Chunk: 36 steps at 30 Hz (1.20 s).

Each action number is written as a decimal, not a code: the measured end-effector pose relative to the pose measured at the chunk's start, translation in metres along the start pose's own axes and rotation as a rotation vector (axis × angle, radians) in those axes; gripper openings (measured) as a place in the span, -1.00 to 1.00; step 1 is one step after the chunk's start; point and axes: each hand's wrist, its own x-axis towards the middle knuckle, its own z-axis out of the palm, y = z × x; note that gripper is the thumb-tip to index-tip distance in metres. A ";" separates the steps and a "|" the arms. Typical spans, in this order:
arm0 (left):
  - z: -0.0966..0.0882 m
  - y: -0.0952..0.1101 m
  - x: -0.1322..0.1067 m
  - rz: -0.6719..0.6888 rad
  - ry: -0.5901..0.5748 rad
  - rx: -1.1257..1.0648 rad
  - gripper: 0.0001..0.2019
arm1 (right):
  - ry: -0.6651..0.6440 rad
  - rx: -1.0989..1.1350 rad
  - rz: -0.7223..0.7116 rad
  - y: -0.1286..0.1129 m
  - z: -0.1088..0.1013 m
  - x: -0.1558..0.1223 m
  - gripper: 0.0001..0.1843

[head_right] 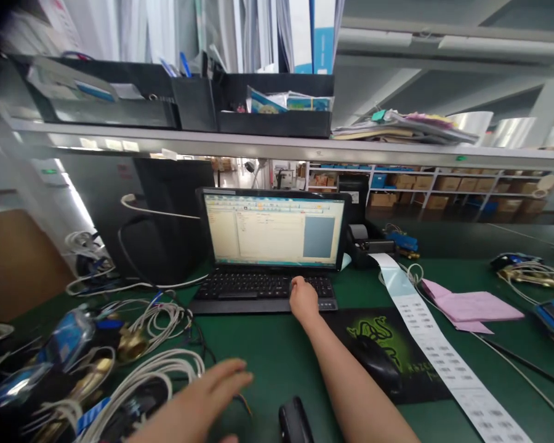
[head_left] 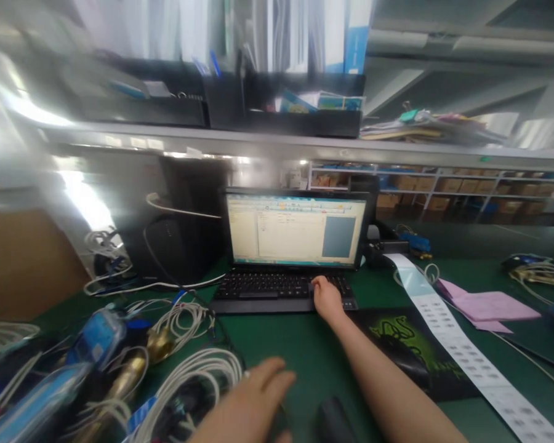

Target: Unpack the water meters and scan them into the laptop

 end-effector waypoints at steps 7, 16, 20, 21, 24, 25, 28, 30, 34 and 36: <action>-0.099 -0.135 0.063 -0.163 0.381 0.322 -0.57 | -0.020 -0.050 -0.232 -0.028 0.034 0.023 -0.66; -0.056 -0.235 0.118 -0.236 0.264 0.504 -0.34 | 0.046 -0.145 -0.236 -0.035 0.054 0.027 -0.56; -0.049 -0.252 0.117 -0.292 0.277 0.553 -0.28 | 0.055 -0.148 -0.223 -0.033 0.051 0.029 -0.54; -0.049 -0.252 0.116 -0.308 0.286 0.561 -0.26 | 0.059 -0.147 -0.221 -0.032 0.050 0.028 -0.53; -0.048 -0.246 0.110 -0.332 0.310 0.570 -0.23 | 0.061 -0.143 -0.221 -0.025 0.048 0.027 -0.54; -0.048 -0.244 0.109 -0.337 0.318 0.568 -0.23 | 0.063 -0.141 -0.221 -0.023 0.048 0.027 -0.54; -0.048 -0.240 0.106 -0.351 0.337 0.549 -0.21 | 0.077 -0.123 -0.217 -0.016 0.049 0.028 -0.54; -0.047 -0.239 0.106 -0.361 0.337 0.529 -0.17 | 0.085 -0.112 -0.220 -0.014 0.050 0.029 -0.55; -0.042 -0.237 0.107 -0.367 0.294 0.505 -0.13 | 0.096 -0.092 -0.220 -0.015 0.050 0.028 -0.54; -0.041 -0.236 0.109 -0.366 0.279 0.506 -0.15 | 0.102 -0.081 -0.217 -0.015 0.051 0.028 -0.54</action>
